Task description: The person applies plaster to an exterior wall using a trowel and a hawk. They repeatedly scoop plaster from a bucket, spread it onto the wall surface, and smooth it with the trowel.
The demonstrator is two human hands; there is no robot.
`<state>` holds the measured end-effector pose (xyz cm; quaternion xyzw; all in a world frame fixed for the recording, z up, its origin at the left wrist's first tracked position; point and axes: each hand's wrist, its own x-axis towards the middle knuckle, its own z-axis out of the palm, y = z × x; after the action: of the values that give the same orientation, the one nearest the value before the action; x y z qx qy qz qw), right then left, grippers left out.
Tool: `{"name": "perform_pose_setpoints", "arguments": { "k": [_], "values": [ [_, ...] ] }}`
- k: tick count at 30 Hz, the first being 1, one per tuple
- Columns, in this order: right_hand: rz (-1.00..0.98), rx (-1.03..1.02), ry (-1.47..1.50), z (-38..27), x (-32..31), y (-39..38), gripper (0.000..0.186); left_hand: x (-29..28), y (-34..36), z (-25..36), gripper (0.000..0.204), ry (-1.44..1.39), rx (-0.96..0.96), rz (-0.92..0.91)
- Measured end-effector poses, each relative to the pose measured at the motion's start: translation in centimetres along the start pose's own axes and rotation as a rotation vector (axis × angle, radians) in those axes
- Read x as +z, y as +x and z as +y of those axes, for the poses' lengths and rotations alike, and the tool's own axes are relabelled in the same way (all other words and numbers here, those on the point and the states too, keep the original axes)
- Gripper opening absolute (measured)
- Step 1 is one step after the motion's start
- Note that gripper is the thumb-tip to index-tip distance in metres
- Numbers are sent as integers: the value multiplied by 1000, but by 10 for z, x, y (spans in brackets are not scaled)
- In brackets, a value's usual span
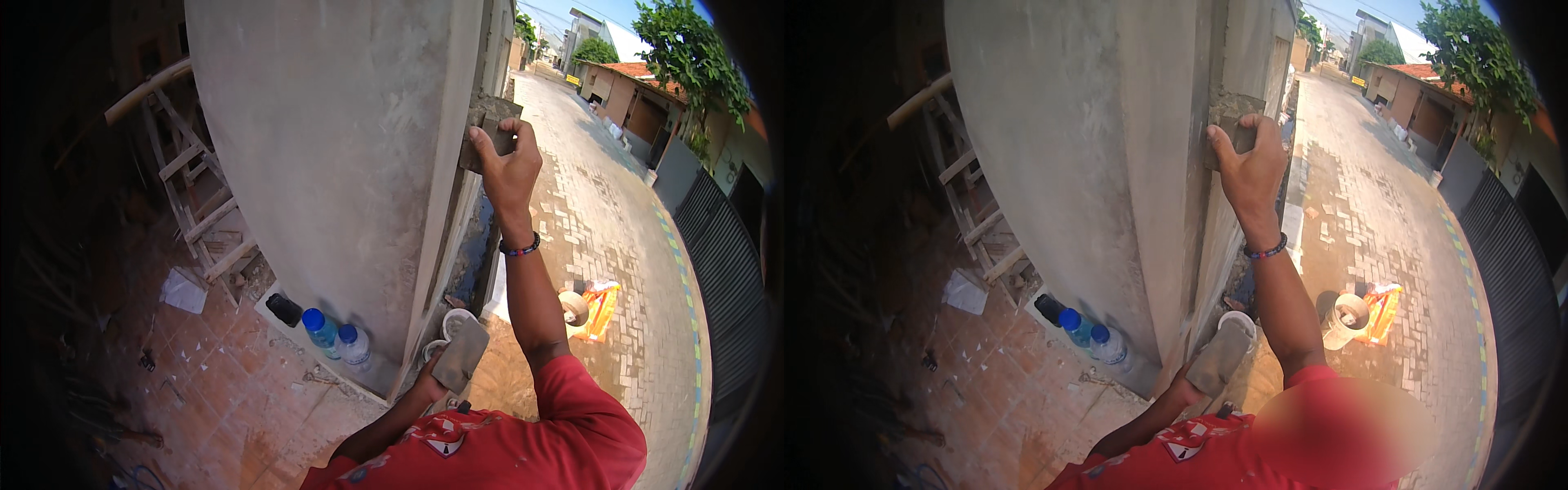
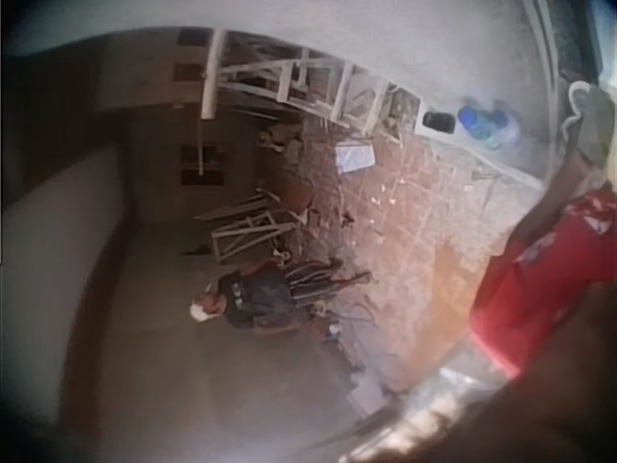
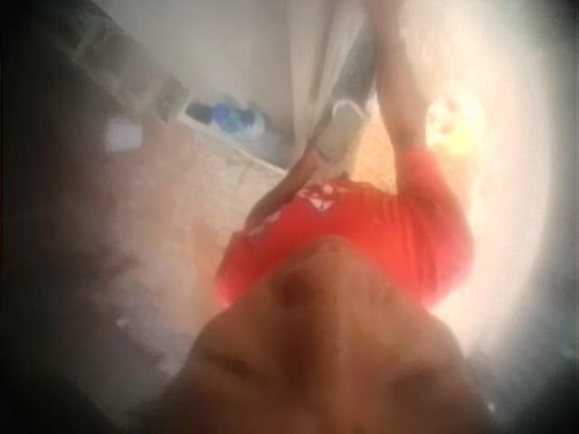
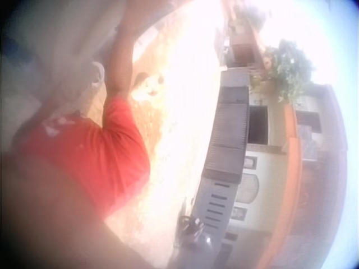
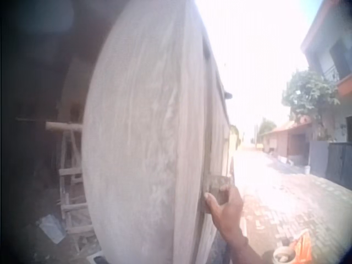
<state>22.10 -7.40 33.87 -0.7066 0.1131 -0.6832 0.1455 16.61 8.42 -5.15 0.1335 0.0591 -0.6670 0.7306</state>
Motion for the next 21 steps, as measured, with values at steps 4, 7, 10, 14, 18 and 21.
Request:
{"name": "perform_pose_setpoints", "arguments": {
  "k": [4,7,10,14,18,21],
  "values": [
    [-90,78,-22,23,-6,-71,36,0,1,-6,36,9,17,89],
    [-172,122,-16,20,-21,-101,36,3,-6,-4,36,18,24,99],
    [-114,79,30,12,-26,-73,35,7,-10,1,36,41,18,112],
    [23,-33,44,-24,-20,25,39,-12,-1,-2,36,57,47,57],
    [91,-150,-29,-41,-10,102,42,2,-3,-2,36,53,21,55],
    [47,-107,-92,-39,-1,111,41,1,-1,-5,36,74,15,56]
  ]
}}
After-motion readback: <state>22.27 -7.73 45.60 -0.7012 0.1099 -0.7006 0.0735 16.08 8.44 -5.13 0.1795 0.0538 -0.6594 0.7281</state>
